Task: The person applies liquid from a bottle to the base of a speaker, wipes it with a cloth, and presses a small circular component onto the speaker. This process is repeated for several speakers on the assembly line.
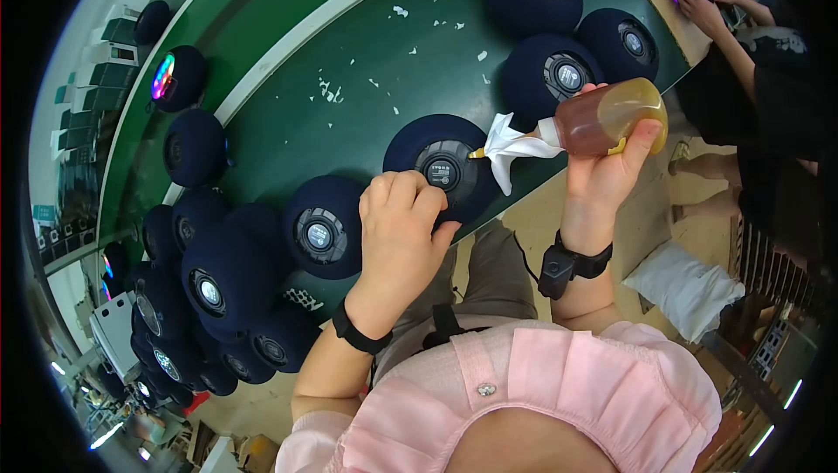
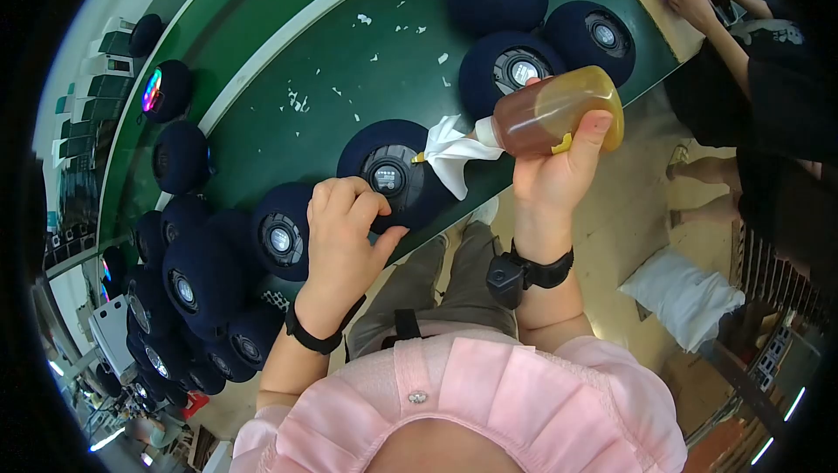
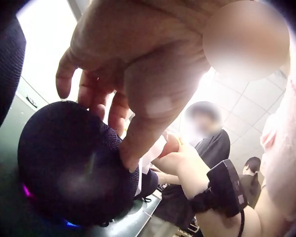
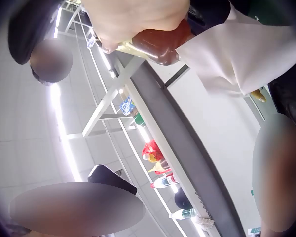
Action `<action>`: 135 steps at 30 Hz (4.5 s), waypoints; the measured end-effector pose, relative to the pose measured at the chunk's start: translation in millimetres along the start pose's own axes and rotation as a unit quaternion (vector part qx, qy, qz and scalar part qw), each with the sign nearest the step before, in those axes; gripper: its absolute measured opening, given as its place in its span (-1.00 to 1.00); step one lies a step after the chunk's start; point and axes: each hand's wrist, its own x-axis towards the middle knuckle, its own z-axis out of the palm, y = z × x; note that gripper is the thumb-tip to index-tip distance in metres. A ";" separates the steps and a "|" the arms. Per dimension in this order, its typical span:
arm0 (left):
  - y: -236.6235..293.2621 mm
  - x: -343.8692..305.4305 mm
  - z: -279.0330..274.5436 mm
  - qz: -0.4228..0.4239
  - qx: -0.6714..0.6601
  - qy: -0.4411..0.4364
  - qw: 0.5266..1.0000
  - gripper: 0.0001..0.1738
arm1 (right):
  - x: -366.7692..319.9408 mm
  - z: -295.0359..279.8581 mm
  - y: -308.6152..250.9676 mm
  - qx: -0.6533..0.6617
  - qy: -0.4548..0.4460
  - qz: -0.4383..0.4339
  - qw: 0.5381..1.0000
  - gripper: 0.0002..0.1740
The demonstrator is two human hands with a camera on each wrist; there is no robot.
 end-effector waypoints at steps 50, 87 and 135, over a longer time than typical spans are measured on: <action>-16.5 49.7 -6.0 0.051 0.099 0.043 0.993 -0.56 | 12.3 3.8 -4.1 0.080 0.035 0.037 0.995 -0.40; -42.5 66.1 -11.5 -0.109 -0.150 0.012 0.983 -0.70 | 4.9 39.5 29.2 -0.087 -0.132 -0.046 0.986 -0.24; -15.4 30.1 -6.1 -0.111 0.000 0.111 0.988 -0.65 | 30.1 3.2 -21.2 0.203 -0.010 0.121 0.972 -0.43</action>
